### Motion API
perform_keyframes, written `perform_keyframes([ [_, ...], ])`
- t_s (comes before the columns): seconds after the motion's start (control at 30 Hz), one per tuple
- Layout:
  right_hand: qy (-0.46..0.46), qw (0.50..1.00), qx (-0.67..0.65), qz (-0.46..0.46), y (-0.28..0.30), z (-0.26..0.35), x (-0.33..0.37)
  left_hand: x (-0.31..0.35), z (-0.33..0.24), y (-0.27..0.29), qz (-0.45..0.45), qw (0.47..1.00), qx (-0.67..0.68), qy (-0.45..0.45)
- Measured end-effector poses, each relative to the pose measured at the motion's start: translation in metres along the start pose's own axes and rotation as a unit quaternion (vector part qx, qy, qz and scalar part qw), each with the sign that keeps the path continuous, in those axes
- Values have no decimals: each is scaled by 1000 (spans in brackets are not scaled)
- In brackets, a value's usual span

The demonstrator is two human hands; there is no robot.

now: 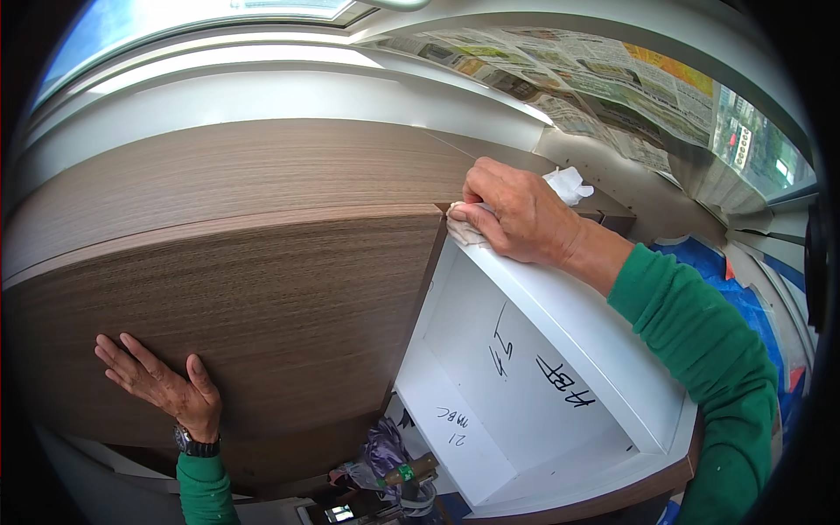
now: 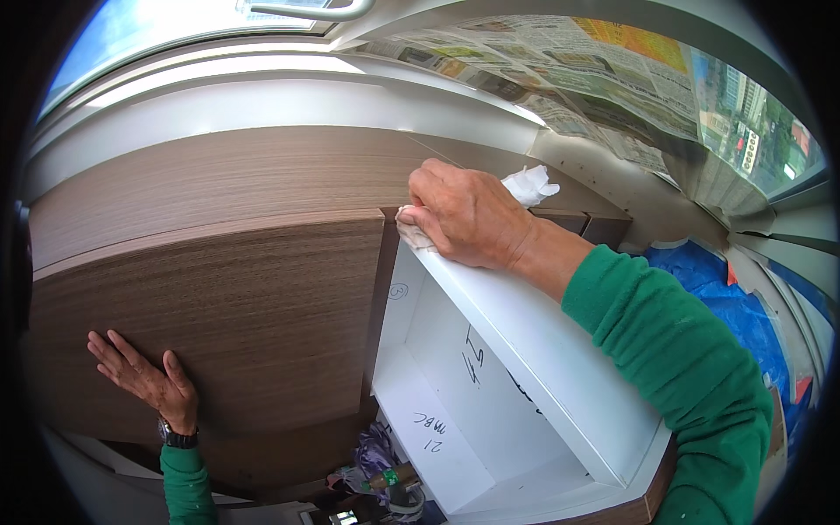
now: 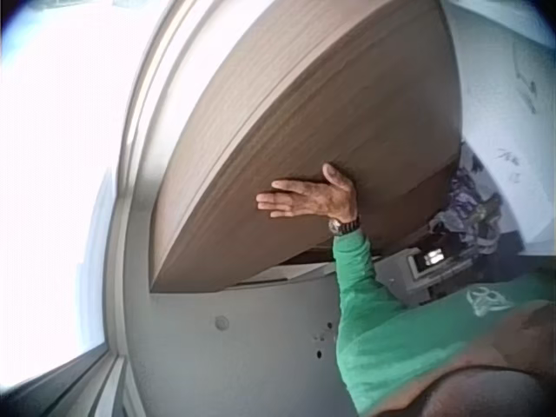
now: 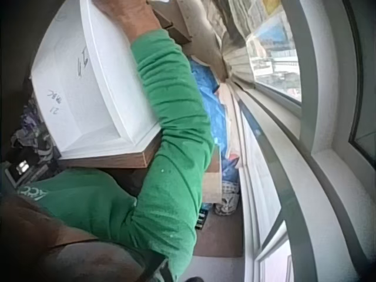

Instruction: The person cleans the interior and edges of a white wooden cabinet drawer and surrounding frame using a white cloth. The person later picks up a green bottle and a small grey object from a table and places a blue bag onto the floor.

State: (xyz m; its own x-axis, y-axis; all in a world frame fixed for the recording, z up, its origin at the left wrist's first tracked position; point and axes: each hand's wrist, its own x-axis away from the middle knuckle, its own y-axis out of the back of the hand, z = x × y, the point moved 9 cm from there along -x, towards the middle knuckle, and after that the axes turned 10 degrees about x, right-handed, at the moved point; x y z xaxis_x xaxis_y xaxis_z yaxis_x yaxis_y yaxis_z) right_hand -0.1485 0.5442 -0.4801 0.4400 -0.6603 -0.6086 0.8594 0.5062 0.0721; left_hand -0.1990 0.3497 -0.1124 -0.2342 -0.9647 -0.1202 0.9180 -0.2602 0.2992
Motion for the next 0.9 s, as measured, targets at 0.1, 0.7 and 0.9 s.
perform_keyframes([
  [0.1, -91, 991, 67, 65, 3, -44, 30, -2, 0, 1, -3, 1000, 1, -2],
  [0.7, -170, 977, 71, 108, 23, -80, 91, -4, -1, 0, -7, 1000, 2, 4],
  [0.9, -34, 999, 7, 39, 21, -19, 34, -2, -1, 1, -3, 1000, -1, 1],
])
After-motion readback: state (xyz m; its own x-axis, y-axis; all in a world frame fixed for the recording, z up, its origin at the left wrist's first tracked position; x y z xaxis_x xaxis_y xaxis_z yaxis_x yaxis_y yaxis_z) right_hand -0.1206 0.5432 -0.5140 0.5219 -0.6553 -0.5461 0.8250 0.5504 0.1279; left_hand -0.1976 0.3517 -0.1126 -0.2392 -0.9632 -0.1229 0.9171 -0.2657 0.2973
